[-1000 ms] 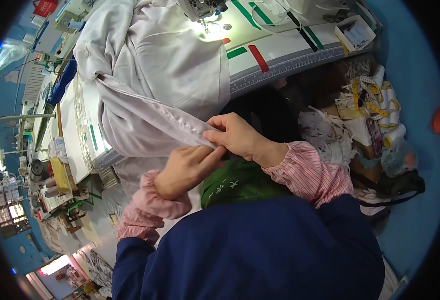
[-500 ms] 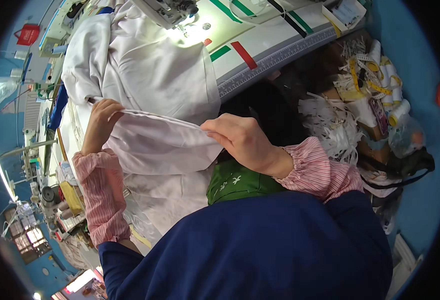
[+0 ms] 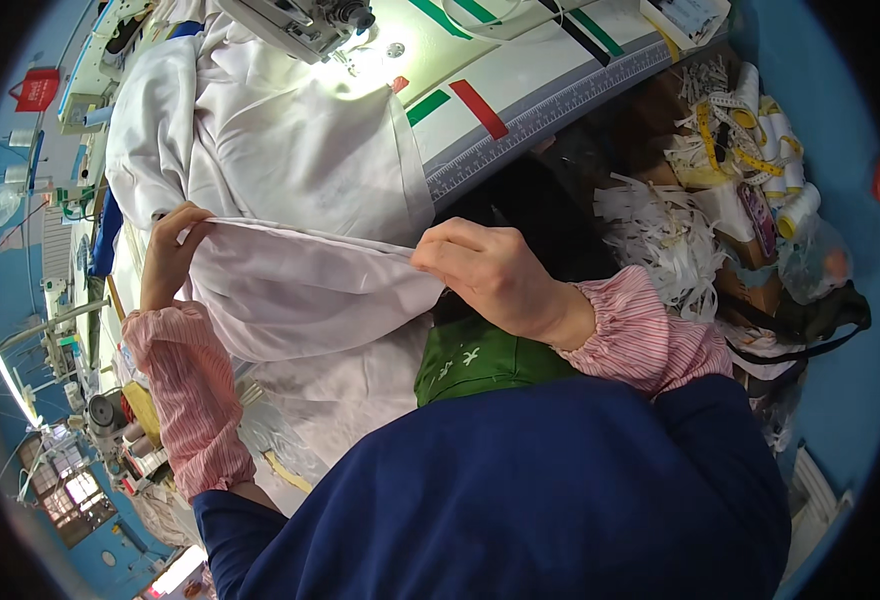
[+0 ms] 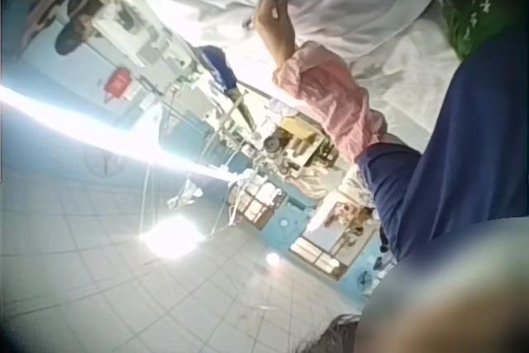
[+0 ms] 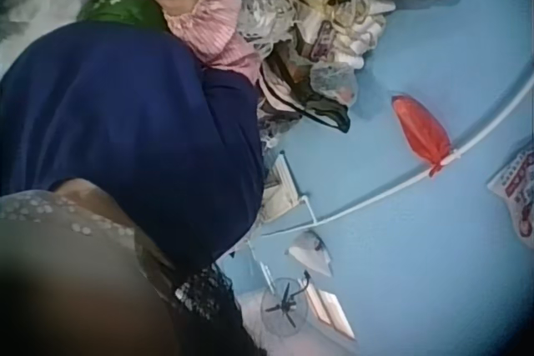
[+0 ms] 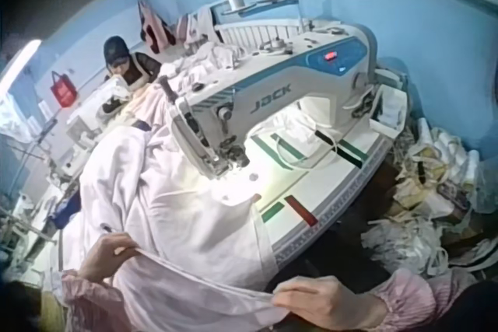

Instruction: Sewing fabric pieces together using an industrial sewing machine to create pillow covers.

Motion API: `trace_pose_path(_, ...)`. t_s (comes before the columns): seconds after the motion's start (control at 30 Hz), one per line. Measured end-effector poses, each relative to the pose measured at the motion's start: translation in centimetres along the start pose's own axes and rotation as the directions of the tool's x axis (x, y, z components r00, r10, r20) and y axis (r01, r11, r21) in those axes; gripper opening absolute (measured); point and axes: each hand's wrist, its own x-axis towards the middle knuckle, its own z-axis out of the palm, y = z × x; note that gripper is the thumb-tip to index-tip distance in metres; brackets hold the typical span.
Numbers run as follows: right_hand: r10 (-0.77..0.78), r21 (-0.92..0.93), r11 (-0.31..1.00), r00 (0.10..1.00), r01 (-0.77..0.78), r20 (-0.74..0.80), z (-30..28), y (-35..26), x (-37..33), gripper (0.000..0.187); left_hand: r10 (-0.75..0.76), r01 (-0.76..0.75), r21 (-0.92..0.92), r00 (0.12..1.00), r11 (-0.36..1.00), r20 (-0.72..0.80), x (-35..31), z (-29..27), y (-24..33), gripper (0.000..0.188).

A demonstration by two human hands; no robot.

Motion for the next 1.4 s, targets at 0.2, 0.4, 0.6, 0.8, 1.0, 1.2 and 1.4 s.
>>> trace_pose_path(0.2, -0.004, -0.033, 0.999, 0.999, 0.003, -0.033, -0.2, 0.9, 0.6, 0.024, -0.016, 0.017, -0.031, 1.000, 0.999, 0.020, 0.7, -0.4, 0.0, 0.010)
trace_pose_path(0.4, 0.023, -0.036, 0.999, 0.999, -0.023, -0.022, -0.6, 1.6, 1.1, 0.023, -0.014, 0.015, -0.033, 0.999, 0.999, 0.037, 1.3, -0.4, -0.1, 0.009)
trace_pose_path(0.6, 0.100, 0.002, 0.995, 0.995, -0.100, 0.031, -1.1, 2.7, 1.4, 0.015, -0.010, 0.011, -0.024, 0.999, 1.000, 0.037, 2.0, -0.4, 0.3, 0.008)
trace_pose_path(0.8, 0.525, 0.398, 0.685, 0.792, -0.611, 0.311, -2.1, 3.3, 1.7, 0.008, -0.020, 0.021, -0.013, 0.999, 1.000, 0.034, 2.1, -0.7, 0.3, 0.009)
trace_pose_path(1.0, 0.520, 0.403, 0.704, 0.811, -0.585, 0.269, -2.5, 3.3, 1.7, 0.006, -0.028, 0.028, 0.008, 0.999, 1.000, 0.042, 2.0, -1.4, 0.7, 0.011)
trace_pose_path(1.2, 0.548, 0.373, 0.716, 0.806, -0.590, 0.224, -2.8, 3.2, 2.1, 0.013, -0.028, 0.027, 0.044, 0.999, 0.999, 0.020, 1.4, -1.7, -0.1, 0.011)
trace_pose_path(1.4, 0.530, 0.346, 0.755, 0.829, -0.557, 0.179, -3.0, 2.7, 2.5, 0.017, -0.031, 0.031, -0.002, 0.999, 1.000, -0.018, 1.2, -2.0, -0.6, 0.011)
